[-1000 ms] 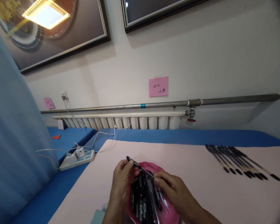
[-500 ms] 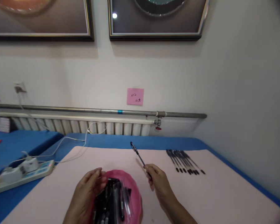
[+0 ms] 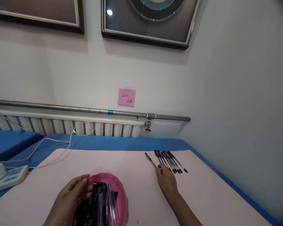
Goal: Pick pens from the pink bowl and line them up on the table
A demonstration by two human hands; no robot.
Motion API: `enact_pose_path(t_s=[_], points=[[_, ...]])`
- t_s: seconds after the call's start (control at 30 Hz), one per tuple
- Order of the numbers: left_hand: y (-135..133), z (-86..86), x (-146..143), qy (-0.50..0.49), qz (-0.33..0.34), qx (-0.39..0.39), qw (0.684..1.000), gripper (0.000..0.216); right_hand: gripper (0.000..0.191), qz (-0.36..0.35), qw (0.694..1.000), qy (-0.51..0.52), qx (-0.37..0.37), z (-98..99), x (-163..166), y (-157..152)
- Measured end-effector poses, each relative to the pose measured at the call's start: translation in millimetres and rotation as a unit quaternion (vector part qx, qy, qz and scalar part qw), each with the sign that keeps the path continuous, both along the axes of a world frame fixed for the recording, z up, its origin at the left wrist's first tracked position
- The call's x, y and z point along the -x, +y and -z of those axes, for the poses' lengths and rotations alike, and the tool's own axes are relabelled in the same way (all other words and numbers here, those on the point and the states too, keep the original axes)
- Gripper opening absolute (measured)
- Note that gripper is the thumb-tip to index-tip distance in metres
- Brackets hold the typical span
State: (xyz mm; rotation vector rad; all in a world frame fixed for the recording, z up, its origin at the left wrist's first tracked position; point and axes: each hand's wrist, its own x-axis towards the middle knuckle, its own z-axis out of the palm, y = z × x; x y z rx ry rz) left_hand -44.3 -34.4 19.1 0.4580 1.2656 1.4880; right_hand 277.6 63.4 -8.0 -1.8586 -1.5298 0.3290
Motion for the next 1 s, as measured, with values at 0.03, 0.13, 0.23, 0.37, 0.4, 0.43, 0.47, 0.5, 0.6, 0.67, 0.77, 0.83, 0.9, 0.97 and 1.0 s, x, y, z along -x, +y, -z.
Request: enact_pose_path(t_s=[0.03, 0.13, 0.23, 0.37, 0.4, 0.43, 0.47, 0.5, 0.6, 0.67, 0.77, 0.83, 0.9, 0.97, 1.0], points=[[-0.2, 0.6, 0.4, 0.0, 0.004, 0.001, 1.0, 0.022, 0.021, -0.003, 1.0, -0.025, 0.004, 1.2, 0.4, 0.0], [-1.0, 1.2, 1.4, 0.006, 0.011, 0.004, 1.0, 0.025, 0.023, -0.023, 0.996, -0.089, 0.013, 4.3, 3.3, -3.2], [-0.7, 0.3, 1.6, 0.012, 0.01, 0.01, 1.0, 0.027, 0.02, -0.048, 0.989, -0.14, 0.015, 7.3, 6.5, -8.3], [1.3, 2.6, 1.8, 0.012, 0.011, 0.015, 1.0, 0.028, 0.02, -0.066, 0.98, -0.187, 0.015, 11.0, 6.2, -9.6], [1.8, 4.2, 2.1, 0.014, 0.011, 0.016, 1.0, 0.029, 0.02, -0.065, 0.979, -0.194, 0.015, 11.4, 5.2, -8.5], [2.1, 6.0, 2.3, 0.016, 0.01, 0.016, 1.0, 0.03, 0.019, -0.061, 0.978, -0.201, 0.014, 11.6, 3.8, -7.1], [2.4, 7.9, 2.5, 0.017, 0.011, 0.015, 1.0, 0.031, 0.019, -0.056, 0.977, -0.206, 0.013, 11.6, 2.2, -5.4], [2.5, 9.7, 2.6, 0.018, 0.012, 0.014, 1.0, 0.032, 0.018, -0.05, 0.976, -0.21, 0.012, 11.5, 0.7, -3.5], [3.0, 13.6, 2.6, 0.017, 0.017, 0.009, 1.0, 0.031, 0.018, -0.034, 0.975, -0.221, 0.01, 10.9, -3.1, 2.3], [3.4, 15.1, 2.7, 0.018, 0.017, 0.009, 1.0, 0.03, 0.019, -0.026, 0.974, -0.226, 0.014, 11.1, -4.6, 5.6], [3.7, 16.5, 3.0, 0.022, 0.016, 0.014, 1.0, 0.028, 0.015, -0.016, 0.972, -0.233, 0.031, 12.9, -6.8, 9.4], [3.3, 16.5, 3.0, 0.022, 0.016, 0.017, 0.999, 0.026, 0.023, -0.014, 0.97, -0.238, 0.042, 14.2, -9.8, 11.4], [2.5, 15.7, 2.5, 0.019, 0.021, 0.018, 0.999, 0.027, 0.029, -0.013, 0.969, -0.243, 0.046, 15.1, -14.4, 13.1], [1.8, 14.5, 1.6, 0.012, 0.026, 0.018, 0.999, 0.028, 0.028, -0.008, 0.968, -0.248, 0.05, 15.4, -19.9, 14.8], [1.7, 13.9, 1.1, 0.01, 0.03, 0.017, 0.999, 0.029, 0.028, -0.005, 0.967, -0.249, 0.052, 15.4, -22.5, 15.6]])
